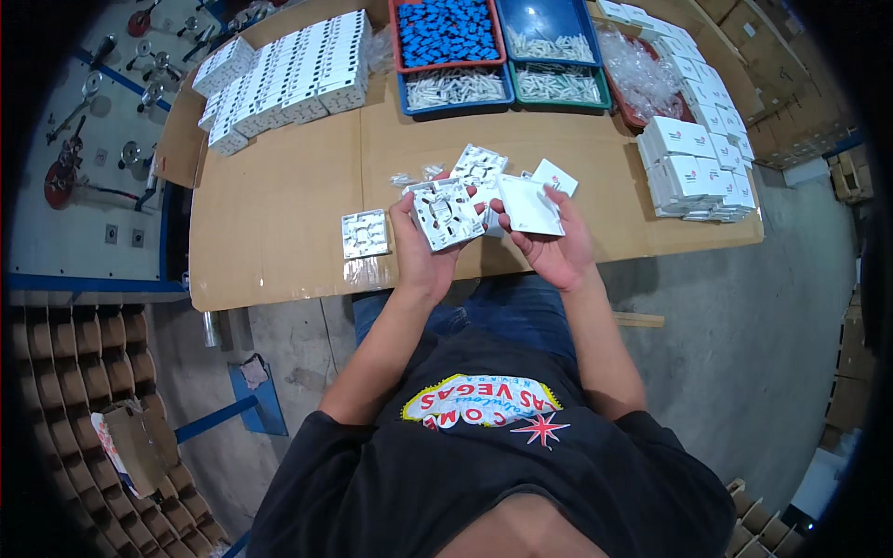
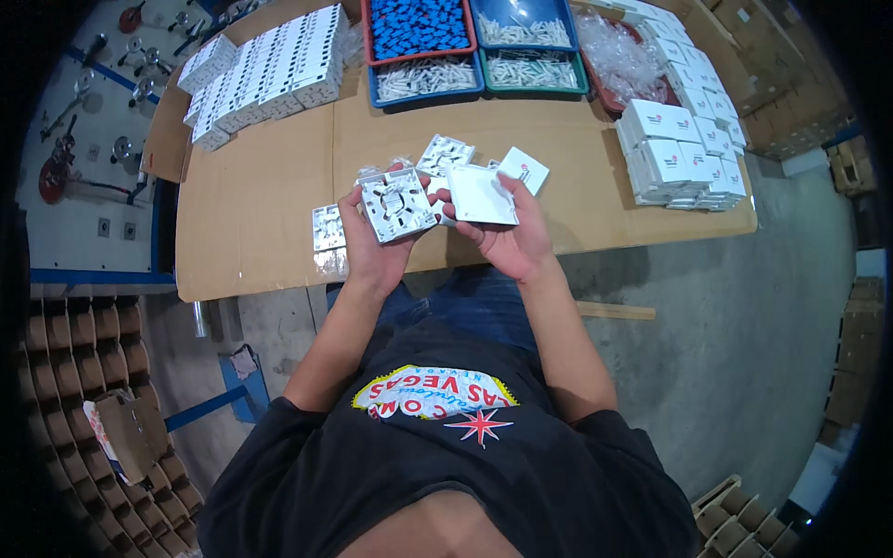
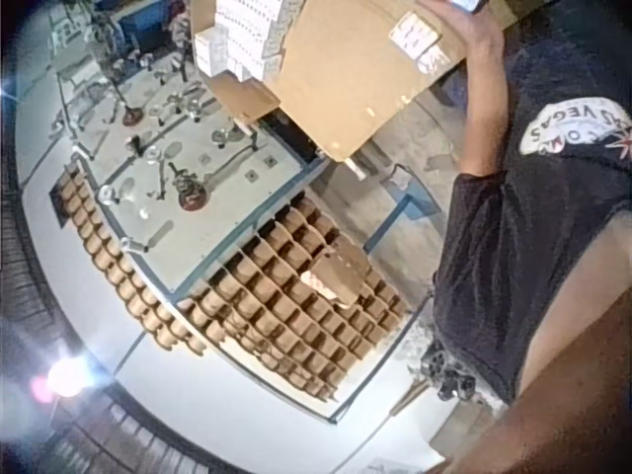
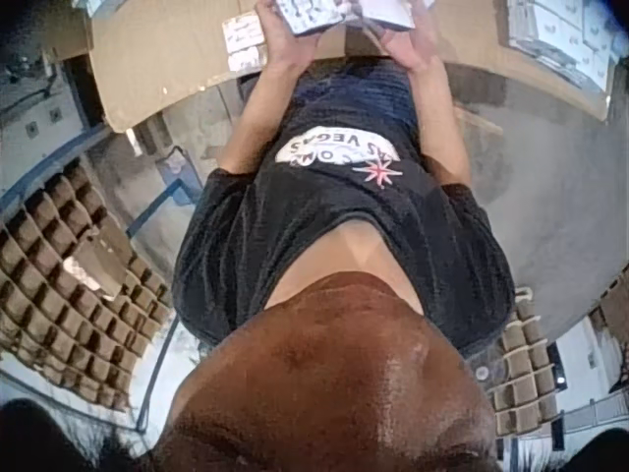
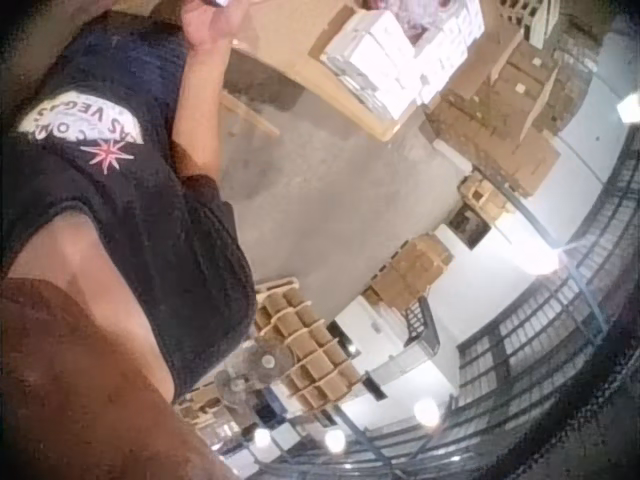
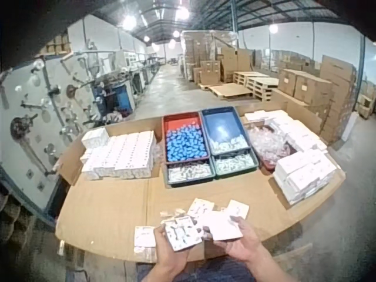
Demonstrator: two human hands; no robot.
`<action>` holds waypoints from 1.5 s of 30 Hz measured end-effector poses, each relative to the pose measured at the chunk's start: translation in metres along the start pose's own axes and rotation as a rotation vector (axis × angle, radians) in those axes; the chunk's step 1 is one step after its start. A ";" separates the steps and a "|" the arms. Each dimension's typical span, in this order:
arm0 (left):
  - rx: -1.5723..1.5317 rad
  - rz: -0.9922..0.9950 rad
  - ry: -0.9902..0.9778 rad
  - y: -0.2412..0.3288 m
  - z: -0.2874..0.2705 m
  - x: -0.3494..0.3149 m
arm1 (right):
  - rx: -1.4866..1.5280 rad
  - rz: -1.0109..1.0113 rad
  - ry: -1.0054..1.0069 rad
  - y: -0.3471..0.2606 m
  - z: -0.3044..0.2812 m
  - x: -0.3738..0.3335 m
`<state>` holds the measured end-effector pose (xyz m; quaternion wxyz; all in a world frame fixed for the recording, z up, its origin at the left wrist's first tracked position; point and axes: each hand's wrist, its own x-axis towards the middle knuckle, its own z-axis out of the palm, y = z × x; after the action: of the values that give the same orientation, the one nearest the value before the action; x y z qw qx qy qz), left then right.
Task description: The person packs small white electronic devices into white cardboard boxes. They place the devices into the boxes, add small plastic bags containing accessories, and close the boxes. The person then stacks the completed boxes on the table.
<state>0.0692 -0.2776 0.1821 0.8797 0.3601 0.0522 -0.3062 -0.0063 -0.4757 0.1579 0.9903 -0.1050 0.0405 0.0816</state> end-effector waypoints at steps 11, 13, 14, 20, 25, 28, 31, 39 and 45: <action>-0.026 0.085 0.121 0.011 -0.016 -0.002 | 0.109 -0.009 0.121 0.033 0.036 0.038; -0.030 0.081 0.127 0.012 -0.019 -0.001 | 0.009 -0.024 0.077 0.034 0.040 0.039; -0.036 0.075 0.123 0.011 -0.023 0.000 | -0.091 -0.037 0.055 0.034 0.044 0.039; -0.158 -0.146 -0.099 0.015 -0.027 0.002 | -0.714 -0.259 0.020 0.028 0.036 0.030; -0.050 -0.226 -0.143 0.016 -0.017 -0.001 | -1.531 -0.473 -0.040 0.019 0.047 0.026; -0.028 -0.222 -0.142 0.015 -0.011 -0.004 | -1.873 -0.589 -0.071 0.025 0.057 0.025; -0.043 -0.183 -0.151 0.014 -0.004 -0.007 | -1.924 -0.625 -0.117 0.031 0.059 0.025; 0.001 -0.178 -0.106 0.011 -0.004 -0.009 | -1.994 -0.709 -0.192 0.035 0.049 0.030; 0.051 -0.172 -0.090 0.013 -0.002 -0.011 | -1.979 -0.741 -0.196 0.039 0.048 0.033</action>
<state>0.0683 -0.2629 0.1918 0.8422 0.3623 0.0355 -0.3977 0.0225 -0.4229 0.1941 0.4257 -0.8631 -0.1586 -0.2206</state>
